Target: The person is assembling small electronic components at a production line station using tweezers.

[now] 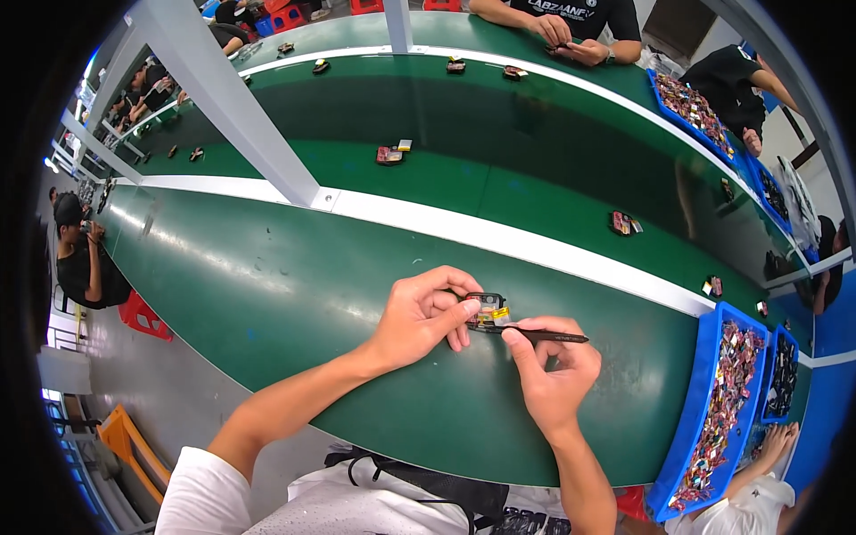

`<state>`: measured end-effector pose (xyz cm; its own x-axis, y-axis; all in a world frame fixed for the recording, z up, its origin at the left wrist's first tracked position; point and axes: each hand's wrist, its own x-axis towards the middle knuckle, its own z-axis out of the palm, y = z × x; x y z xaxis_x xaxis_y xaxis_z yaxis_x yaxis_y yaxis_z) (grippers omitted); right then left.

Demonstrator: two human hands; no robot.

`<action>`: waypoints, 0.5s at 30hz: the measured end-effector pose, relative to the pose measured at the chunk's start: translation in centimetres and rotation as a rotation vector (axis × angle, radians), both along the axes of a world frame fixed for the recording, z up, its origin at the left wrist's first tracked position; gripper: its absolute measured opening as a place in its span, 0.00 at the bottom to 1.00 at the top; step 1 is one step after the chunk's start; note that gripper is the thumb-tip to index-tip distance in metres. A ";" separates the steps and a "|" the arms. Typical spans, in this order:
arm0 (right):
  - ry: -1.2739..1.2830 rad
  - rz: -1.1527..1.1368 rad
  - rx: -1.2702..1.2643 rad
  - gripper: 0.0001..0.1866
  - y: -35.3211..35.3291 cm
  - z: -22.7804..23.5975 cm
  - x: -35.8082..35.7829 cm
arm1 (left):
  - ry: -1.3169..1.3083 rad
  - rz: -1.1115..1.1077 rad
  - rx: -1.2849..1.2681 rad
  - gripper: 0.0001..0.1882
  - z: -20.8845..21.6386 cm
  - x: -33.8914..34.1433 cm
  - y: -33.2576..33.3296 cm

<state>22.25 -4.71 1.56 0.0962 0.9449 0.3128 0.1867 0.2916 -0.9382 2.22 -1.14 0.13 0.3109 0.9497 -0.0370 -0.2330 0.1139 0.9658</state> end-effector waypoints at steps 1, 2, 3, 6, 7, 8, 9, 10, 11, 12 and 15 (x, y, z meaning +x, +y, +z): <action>0.003 -0.004 -0.007 0.08 0.0 0.1 -0.1 | 0.018 0.003 0.010 0.09 0.0 0.0 -0.1; 0.006 -0.009 -0.013 0.08 0.0 0.1 -0.2 | 0.018 0.001 0.007 0.09 0.0 0.0 -0.1; 0.006 -0.011 -0.015 0.08 0.0 0.2 -0.2 | 0.025 0.007 0.012 0.09 0.0 0.1 -0.2; -0.043 -0.015 -0.023 0.08 0.2 0.3 -0.3 | 0.046 0.016 0.028 0.09 0.1 0.2 -0.3; -0.042 -0.016 -0.027 0.08 0.2 0.2 -0.3 | 0.058 0.022 0.040 0.09 0.1 0.2 -0.4; -0.040 -0.017 -0.031 0.08 0.2 0.2 -0.3 | 0.059 0.021 0.039 0.09 0.0 0.2 -0.4; -0.040 -0.018 -0.032 0.08 0.2 0.1 -0.2 | 0.064 0.023 0.042 0.09 0.0 0.2 -0.3; -0.060 -0.022 -0.019 0.08 0.2 0.0 -0.2 | 0.069 0.026 0.045 0.09 0.0 0.2 -0.3; -0.079 -0.025 -0.005 0.08 0.2 -0.1 -0.1 | 0.069 0.026 0.045 0.09 0.1 0.2 -0.3; -0.079 -0.025 -0.006 0.08 0.2 -0.1 -0.1 | 0.061 0.029 0.033 0.09 0.2 0.1 -0.3; -0.094 -0.031 0.003 0.08 0.1 0.0 -0.3 | 0.050 0.029 0.012 0.10 0.2 0.1 -0.3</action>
<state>21.95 -4.56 1.55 0.0951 0.9411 0.3245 0.2829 0.2870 -0.9152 2.29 -1.45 0.28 0.2814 0.9587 -0.0400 -0.1873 0.0958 0.9776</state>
